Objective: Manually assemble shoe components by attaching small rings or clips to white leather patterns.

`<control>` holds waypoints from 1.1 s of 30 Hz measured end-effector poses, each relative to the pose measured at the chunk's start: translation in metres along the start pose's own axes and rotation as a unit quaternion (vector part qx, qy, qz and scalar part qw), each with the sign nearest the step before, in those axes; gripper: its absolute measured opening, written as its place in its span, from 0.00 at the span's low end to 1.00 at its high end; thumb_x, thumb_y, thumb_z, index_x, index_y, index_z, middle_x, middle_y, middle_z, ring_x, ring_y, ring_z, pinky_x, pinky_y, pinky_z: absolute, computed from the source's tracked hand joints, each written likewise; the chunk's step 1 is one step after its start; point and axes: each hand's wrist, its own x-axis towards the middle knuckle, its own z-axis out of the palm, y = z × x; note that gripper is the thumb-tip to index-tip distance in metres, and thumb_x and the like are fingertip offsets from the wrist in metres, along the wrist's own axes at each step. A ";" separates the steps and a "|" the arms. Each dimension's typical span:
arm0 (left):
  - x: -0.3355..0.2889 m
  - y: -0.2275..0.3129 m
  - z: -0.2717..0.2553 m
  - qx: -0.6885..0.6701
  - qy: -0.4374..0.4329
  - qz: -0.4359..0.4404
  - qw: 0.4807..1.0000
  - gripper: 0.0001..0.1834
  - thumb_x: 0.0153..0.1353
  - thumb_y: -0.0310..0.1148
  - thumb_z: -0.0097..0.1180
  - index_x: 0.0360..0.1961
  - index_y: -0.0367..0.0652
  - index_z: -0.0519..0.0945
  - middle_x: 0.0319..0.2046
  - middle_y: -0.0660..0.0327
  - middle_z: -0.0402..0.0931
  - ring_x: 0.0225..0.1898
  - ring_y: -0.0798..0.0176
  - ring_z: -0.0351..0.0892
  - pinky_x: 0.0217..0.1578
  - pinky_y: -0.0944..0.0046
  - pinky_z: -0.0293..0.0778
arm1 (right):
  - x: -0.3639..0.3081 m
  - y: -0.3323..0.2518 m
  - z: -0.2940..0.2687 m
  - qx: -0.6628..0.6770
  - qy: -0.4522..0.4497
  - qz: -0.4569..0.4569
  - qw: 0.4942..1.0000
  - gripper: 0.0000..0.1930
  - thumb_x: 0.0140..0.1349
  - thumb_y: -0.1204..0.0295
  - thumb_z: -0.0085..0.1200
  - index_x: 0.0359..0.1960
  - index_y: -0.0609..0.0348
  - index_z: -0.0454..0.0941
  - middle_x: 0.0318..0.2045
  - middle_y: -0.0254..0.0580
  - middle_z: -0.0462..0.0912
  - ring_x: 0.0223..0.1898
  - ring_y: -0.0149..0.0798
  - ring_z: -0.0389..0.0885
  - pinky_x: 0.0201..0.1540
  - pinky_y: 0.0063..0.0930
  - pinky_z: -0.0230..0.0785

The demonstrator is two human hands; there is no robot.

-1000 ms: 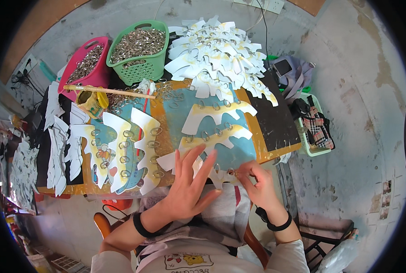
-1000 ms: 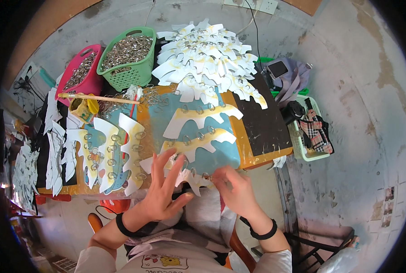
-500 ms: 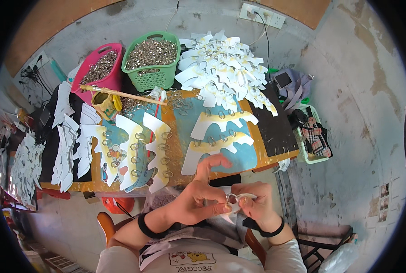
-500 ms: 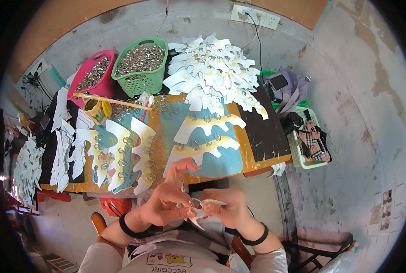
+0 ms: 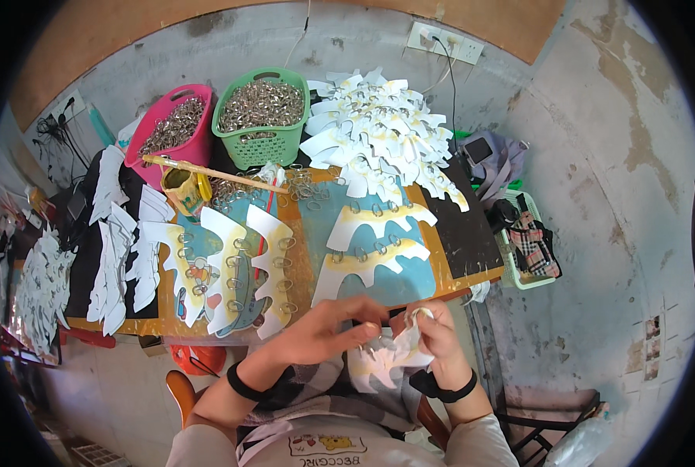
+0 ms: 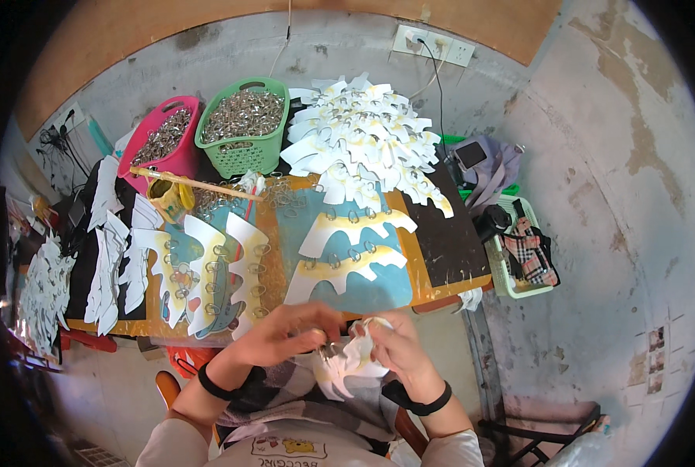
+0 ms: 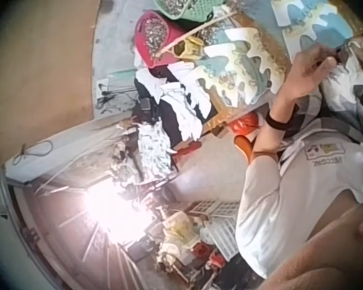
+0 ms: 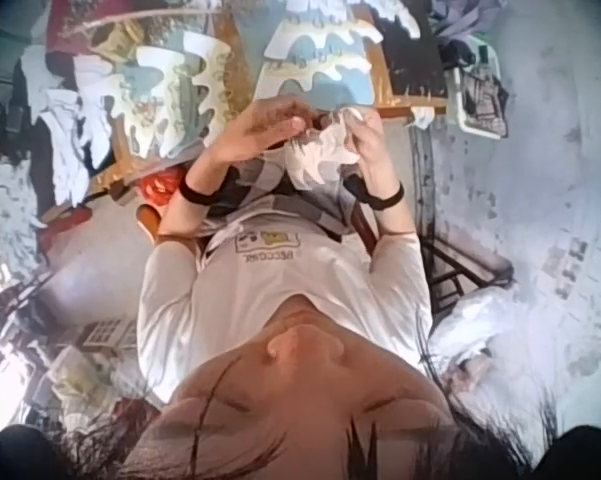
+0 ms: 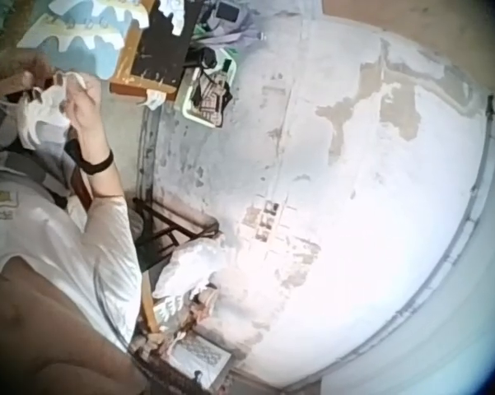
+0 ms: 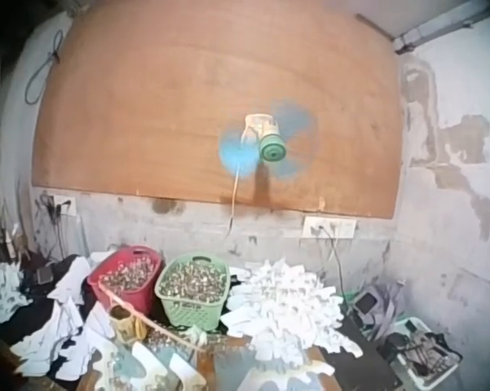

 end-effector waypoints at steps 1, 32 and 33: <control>0.001 -0.005 -0.001 0.057 -0.042 -0.025 0.997 0.17 0.70 0.39 0.55 0.47 0.34 0.79 0.40 0.56 0.78 0.45 0.66 0.76 0.47 0.64 0.72 | 0.004 -0.002 -0.003 0.023 -0.019 -0.005 1.000 0.23 0.64 0.54 0.59 0.39 0.69 0.79 0.36 0.48 0.81 0.34 0.36 0.81 0.29 0.21 0.77; -0.006 -0.022 0.008 0.203 0.120 -0.041 0.971 0.13 0.65 0.31 0.60 0.44 0.30 0.80 0.25 0.63 0.76 0.30 0.78 0.67 0.29 0.72 0.69 | 0.027 0.016 0.090 -0.010 0.229 -0.110 0.967 0.08 0.66 0.71 0.61 0.33 0.65 0.83 0.31 0.35 0.84 0.28 0.19 0.76 0.26 0.13 0.63; -0.007 -0.023 0.009 0.234 0.109 -0.012 0.966 0.11 0.65 0.30 0.60 0.43 0.31 0.81 0.25 0.64 0.76 0.29 0.78 0.66 0.29 0.72 0.69 | 0.027 0.012 0.095 -0.021 0.248 -0.095 0.964 0.09 0.65 0.71 0.61 0.31 0.65 0.83 0.28 0.34 0.83 0.27 0.19 0.75 0.26 0.13 0.62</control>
